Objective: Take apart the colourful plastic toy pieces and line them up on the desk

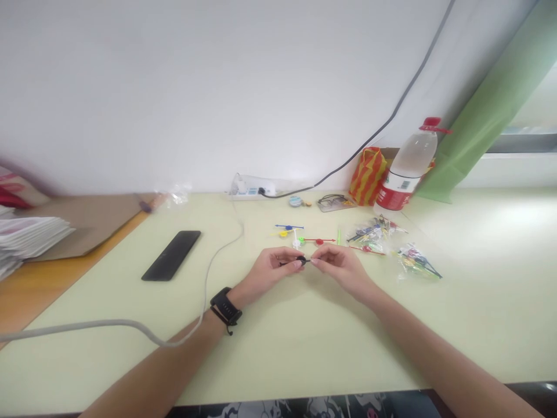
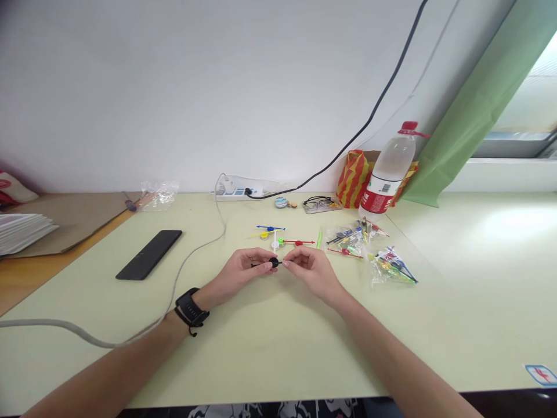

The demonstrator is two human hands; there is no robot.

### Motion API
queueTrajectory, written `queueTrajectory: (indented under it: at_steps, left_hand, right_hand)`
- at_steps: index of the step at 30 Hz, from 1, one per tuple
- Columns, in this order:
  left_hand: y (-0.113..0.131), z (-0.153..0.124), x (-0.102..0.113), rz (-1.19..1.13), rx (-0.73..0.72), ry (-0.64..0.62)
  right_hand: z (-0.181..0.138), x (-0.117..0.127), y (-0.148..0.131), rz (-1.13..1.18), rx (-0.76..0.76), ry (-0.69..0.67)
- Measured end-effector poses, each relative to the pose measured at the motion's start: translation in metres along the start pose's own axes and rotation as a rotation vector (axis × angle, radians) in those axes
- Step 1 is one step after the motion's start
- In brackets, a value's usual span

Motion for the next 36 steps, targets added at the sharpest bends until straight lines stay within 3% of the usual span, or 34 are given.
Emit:
queueTrajectory:
  at_steps: [4, 19, 23, 29, 36]
  left_hand:
    - [0.001, 0.001, 0.001, 0.02, -0.011, 0.009]
    - [0.004, 0.0, -0.002, -0.101, 0.022, 0.0]
    - [0.001, 0.001, -0.002, -0.079, 0.025, -0.019]
    - [-0.003, 0.004, 0.01, -0.102, -0.001, 0.105]
    - [0.001, 0.002, 0.011, -0.135, 0.021, 0.127]
  right_hand:
    - [0.0, -0.003, 0.004, 0.037, -0.053, -0.041]
    - [0.001, -0.004, 0.008, 0.021, -0.002, -0.027]
    - [0.002, 0.001, 0.011, 0.046, 0.012, 0.023]
    - [-0.002, 0.013, -0.005, -0.113, 0.136, 0.138]
    - [-0.008, -0.006, -0.002, 0.005, 0.087, -0.03]
Point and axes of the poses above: each hand's wrist, its own z-axis towards the middle knuckle, its own x-axis out of the back of the hand, y = z × x, the point moved 9 cm from there along z, towards the middle knuckle
